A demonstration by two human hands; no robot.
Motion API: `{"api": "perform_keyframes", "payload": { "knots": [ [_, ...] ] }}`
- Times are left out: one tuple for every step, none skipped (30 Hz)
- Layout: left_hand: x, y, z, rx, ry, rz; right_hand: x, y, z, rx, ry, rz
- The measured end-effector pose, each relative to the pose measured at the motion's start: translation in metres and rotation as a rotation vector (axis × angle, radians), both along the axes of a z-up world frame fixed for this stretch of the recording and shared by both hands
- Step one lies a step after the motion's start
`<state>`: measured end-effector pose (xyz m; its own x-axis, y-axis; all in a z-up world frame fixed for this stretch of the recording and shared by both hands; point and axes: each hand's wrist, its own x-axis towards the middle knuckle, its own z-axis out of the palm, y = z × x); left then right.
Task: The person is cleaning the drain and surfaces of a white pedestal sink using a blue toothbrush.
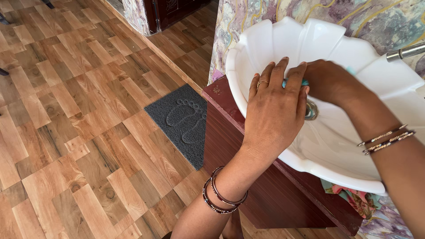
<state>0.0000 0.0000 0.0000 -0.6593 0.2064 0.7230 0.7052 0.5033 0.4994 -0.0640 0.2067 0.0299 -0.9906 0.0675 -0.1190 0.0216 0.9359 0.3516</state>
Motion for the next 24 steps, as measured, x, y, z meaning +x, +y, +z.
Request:
{"api": "perform_keyframes", "payload": {
  "knots": [
    [0.0, -0.001, 0.001, 0.001, 0.0, -0.001, 0.006, 0.009, 0.002, 0.001, 0.0, -0.001],
    [0.001, -0.002, 0.001, 0.018, 0.002, -0.012, 0.01, 0.016, 0.003, -0.031, 0.088, 0.047],
    [0.001, -0.002, 0.002, 0.035, 0.004, -0.023, 0.012, 0.02, 0.004, -0.062, 0.176, 0.096],
    [0.001, -0.002, 0.003, 0.037, 0.005, -0.024, 0.011, 0.021, 0.004, -0.06, 0.176, 0.095],
    [0.002, -0.002, 0.004, 0.032, 0.004, -0.02, 0.009, 0.017, 0.004, -0.062, 0.18, 0.117],
    [0.002, -0.002, 0.004, 0.027, 0.003, -0.015, 0.008, 0.012, 0.006, -0.063, 0.183, 0.138],
    [0.002, -0.003, 0.003, 0.027, 0.002, -0.013, 0.008, 0.004, 0.005, -0.063, 0.182, 0.14],
    [0.002, -0.002, 0.002, 0.034, 0.008, -0.012, 0.008, -0.008, 0.002, -0.125, 0.097, 0.076],
    [0.002, -0.002, 0.001, 0.041, 0.014, -0.01, 0.009, -0.019, 0.0, -0.187, 0.011, 0.013],
    [0.0, -0.001, 0.001, 0.04, 0.012, -0.007, 0.01, -0.026, 0.0, -0.187, 0.01, 0.017],
    [-0.001, 0.0, 0.0, 0.029, 0.021, -0.001, 0.011, -0.033, -0.002, -0.305, 0.006, -0.001],
    [-0.002, 0.001, -0.001, 0.018, 0.03, 0.006, 0.011, -0.038, -0.003, -0.423, 0.003, -0.019],
    [-0.002, 0.002, -0.002, 0.017, 0.029, 0.003, 0.012, -0.037, -0.002, -0.424, 0.003, -0.022],
    [-0.003, 0.002, -0.002, 0.018, 0.033, 0.006, 0.012, -0.034, 0.0, -0.515, 0.051, 0.017],
    [-0.003, 0.002, -0.002, 0.019, 0.038, 0.008, 0.012, -0.03, 0.001, -0.605, 0.1, 0.055],
    [-0.002, 0.002, -0.002, 0.019, 0.038, 0.005, 0.01, -0.024, 0.002, -0.605, 0.101, 0.052],
    [-0.001, 0.001, -0.001, 0.024, 0.025, -0.002, 0.009, -0.016, 0.005, -0.358, 0.108, 0.08],
    [-0.001, 0.001, 0.0, 0.029, 0.012, -0.009, 0.008, -0.009, 0.005, -0.112, 0.112, 0.107],
    [0.0, 0.0, 0.001, 0.031, 0.013, -0.009, 0.009, -0.005, 0.005, -0.11, 0.114, 0.107],
    [0.001, 0.0, 0.002, 0.039, 0.013, -0.016, 0.01, -0.002, 0.006, -0.111, 0.112, 0.044],
    [0.001, -0.001, 0.002, 0.049, 0.013, -0.021, 0.011, -0.001, 0.007, -0.11, 0.111, -0.017],
    [0.001, -0.001, 0.002, 0.051, 0.014, -0.019, 0.01, -0.003, 0.005, -0.108, 0.112, -0.016],
    [0.001, -0.002, 0.002, 0.044, 0.012, -0.02, 0.008, -0.008, 0.002, -0.183, 0.158, 0.143],
    [0.001, -0.002, 0.001, 0.038, 0.011, -0.02, 0.008, -0.013, 0.001, -0.258, 0.206, 0.302]
  ]
}}
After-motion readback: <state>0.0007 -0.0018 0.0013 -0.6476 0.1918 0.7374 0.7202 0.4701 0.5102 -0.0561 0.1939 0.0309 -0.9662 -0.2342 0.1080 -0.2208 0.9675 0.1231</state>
